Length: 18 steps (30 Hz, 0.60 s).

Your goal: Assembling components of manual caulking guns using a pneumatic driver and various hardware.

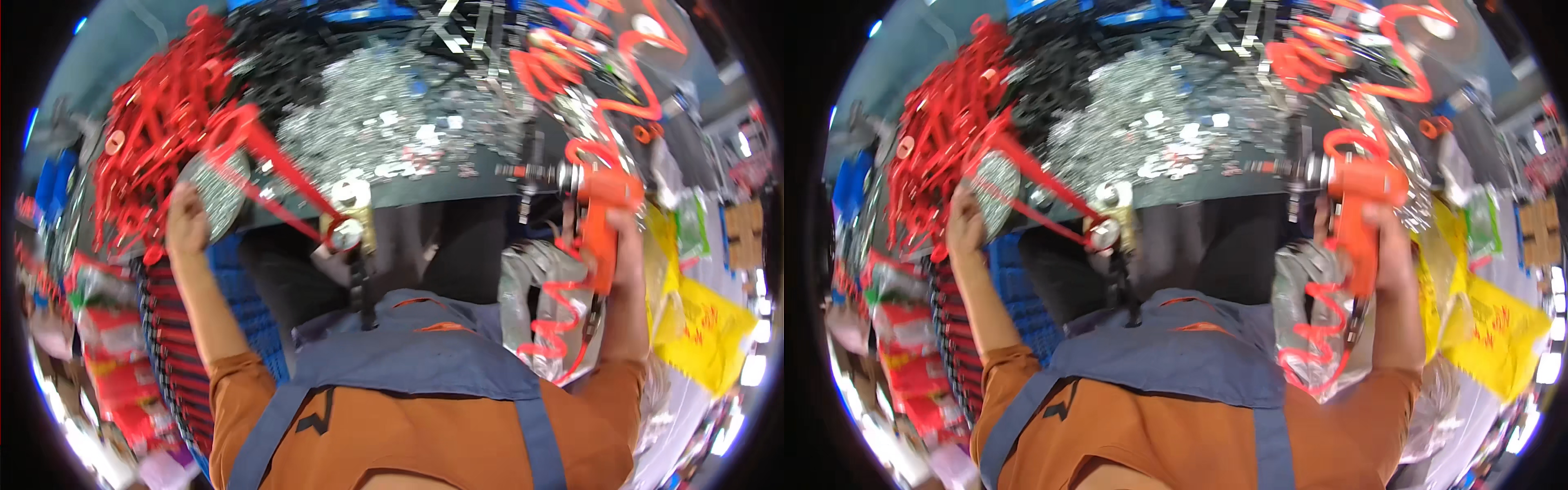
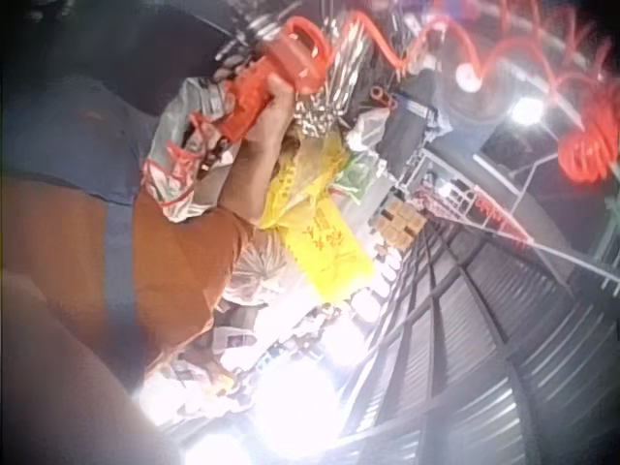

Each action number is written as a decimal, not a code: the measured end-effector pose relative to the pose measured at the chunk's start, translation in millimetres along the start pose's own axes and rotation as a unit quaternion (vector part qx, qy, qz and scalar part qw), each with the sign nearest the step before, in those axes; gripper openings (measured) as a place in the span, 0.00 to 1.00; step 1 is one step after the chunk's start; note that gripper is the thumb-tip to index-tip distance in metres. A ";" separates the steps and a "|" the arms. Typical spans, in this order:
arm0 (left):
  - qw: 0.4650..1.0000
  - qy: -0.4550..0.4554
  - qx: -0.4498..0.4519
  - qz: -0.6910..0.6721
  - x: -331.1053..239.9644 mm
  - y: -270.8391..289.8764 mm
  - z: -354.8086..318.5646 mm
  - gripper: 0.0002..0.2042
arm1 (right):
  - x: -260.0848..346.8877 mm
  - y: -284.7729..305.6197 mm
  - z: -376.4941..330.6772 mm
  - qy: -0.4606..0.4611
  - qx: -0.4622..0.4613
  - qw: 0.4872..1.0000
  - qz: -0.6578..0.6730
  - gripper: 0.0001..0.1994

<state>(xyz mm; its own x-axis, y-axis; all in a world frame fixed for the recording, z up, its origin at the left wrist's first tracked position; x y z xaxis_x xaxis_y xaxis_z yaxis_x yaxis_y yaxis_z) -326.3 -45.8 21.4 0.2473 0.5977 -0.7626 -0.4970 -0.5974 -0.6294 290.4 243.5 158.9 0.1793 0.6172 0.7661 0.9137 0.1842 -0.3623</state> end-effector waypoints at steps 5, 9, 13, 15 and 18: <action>0.972 0.083 0.045 -0.215 45.3 -144.4 -122.5 0.03 | -102.2 -101.3 -22.9 -0.147 0.356 0.895 -0.224 0.27; 0.964 0.198 0.039 -0.175 81.5 -170.2 -205.7 0.06 | -126.7 -160.7 -26.5 -0.125 0.405 0.857 -0.293 0.23; 0.951 0.223 -0.001 -0.213 87.9 -173.0 -221.5 0.07 | -137.9 -184.7 -18.4 -0.164 0.389 0.862 -0.282 0.22; 0.945 0.224 0.004 -0.239 87.5 -174.0 -220.2 0.07 | -140.1 -187.0 -16.0 -0.168 0.384 0.865 -0.277 0.22; 0.946 0.234 0.010 -0.225 91.6 -174.2 -217.0 0.06 | -139.6 -187.2 -14.4 -0.161 0.378 0.869 -0.276 0.22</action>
<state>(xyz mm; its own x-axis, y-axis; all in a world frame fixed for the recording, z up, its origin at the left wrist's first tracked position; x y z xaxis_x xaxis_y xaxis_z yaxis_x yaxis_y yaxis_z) -36.6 -3.0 28.8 0.7760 0.4840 -0.4044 -0.2683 -0.3269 -0.9062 99.6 111.8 127.4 -0.4319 0.4353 0.7899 0.3068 0.8945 -0.3252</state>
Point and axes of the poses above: each hand's wrist, its own z-axis towards the middle knuckle, its own y-axis out of the back of the hand, x = y × z, the point moved 10 cm from there along z, towards the middle knuckle, and after that the axes turned 13 degrees about -y, right-handed, at the moved point
